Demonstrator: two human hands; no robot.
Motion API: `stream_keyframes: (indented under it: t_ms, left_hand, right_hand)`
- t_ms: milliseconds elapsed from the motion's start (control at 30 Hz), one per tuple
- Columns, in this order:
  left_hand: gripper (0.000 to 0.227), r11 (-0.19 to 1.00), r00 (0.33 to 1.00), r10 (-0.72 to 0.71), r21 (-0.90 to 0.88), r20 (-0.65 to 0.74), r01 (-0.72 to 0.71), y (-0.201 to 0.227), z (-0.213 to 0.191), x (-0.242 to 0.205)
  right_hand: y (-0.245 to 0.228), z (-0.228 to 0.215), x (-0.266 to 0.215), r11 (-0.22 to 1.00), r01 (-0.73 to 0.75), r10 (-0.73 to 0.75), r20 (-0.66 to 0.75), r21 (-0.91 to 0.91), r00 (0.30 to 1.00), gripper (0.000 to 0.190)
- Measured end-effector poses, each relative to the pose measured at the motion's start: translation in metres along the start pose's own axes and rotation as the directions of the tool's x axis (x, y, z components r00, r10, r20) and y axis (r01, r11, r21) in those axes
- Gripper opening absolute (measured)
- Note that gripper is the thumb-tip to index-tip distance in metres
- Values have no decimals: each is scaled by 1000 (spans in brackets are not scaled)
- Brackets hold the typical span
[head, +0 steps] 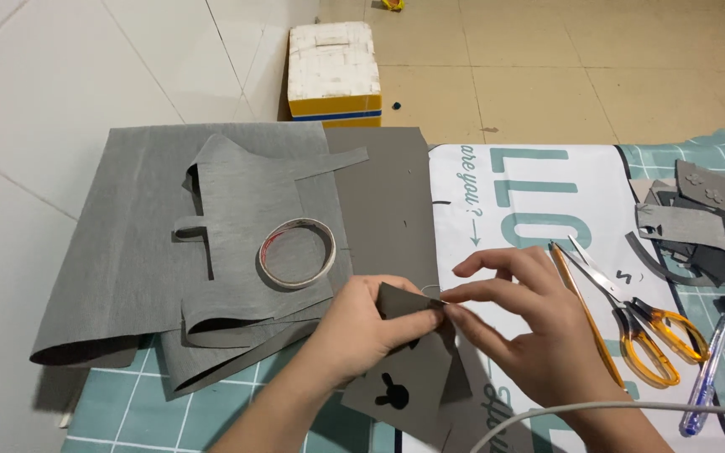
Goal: Hand stitching small pieces of leather together using a needle and thread.
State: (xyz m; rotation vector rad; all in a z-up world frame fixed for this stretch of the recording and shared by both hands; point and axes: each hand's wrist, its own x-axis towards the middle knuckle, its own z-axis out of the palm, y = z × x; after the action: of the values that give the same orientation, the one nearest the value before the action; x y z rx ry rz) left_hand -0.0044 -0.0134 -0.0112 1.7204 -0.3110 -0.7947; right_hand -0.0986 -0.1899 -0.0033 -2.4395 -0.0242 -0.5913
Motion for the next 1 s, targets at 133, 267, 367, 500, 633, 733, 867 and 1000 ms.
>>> stream_keyframes:
  t_ms: [133,267,367,500,633,733,867,1000]
  left_hand:
    - [16,994,996,-90,65,12,89,2,7,0]
    - [13,996,998,-18,83,66,13,-6,8,0]
    - [18,994,993,-41,108,115,28,-9,15,-1]
    - [24,979,979,-115,188,165,84,-4,16,1]
    - [27,974,965,-203,133,168,182,0,7,3]
    - [21,993,968,-97,-38,233,109,-3,-2,2]
    - [21,995,964,-85,-31,252,96,-2,-7,1]
    - [22,996,959,-68,-29,277,80,-8,-9,4]
  right_hand:
    - [2,3,0,998,-36,34,39,60,999,11]
    - [3,3,-4,968,-108,88,97,227,991,4]
    - [12,1,-10,812,-177,158,83,556,984,3]
    - [31,-9,-6,350,-144,334,20,926,942,19]
    - [53,-24,-1,211,-100,411,4,972,912,24]
    - [72,-29,1,224,-27,488,-88,974,868,14]
    - [82,-38,4,270,-24,573,-141,962,807,18]
    - [87,-41,3,409,-38,626,-250,912,738,21]
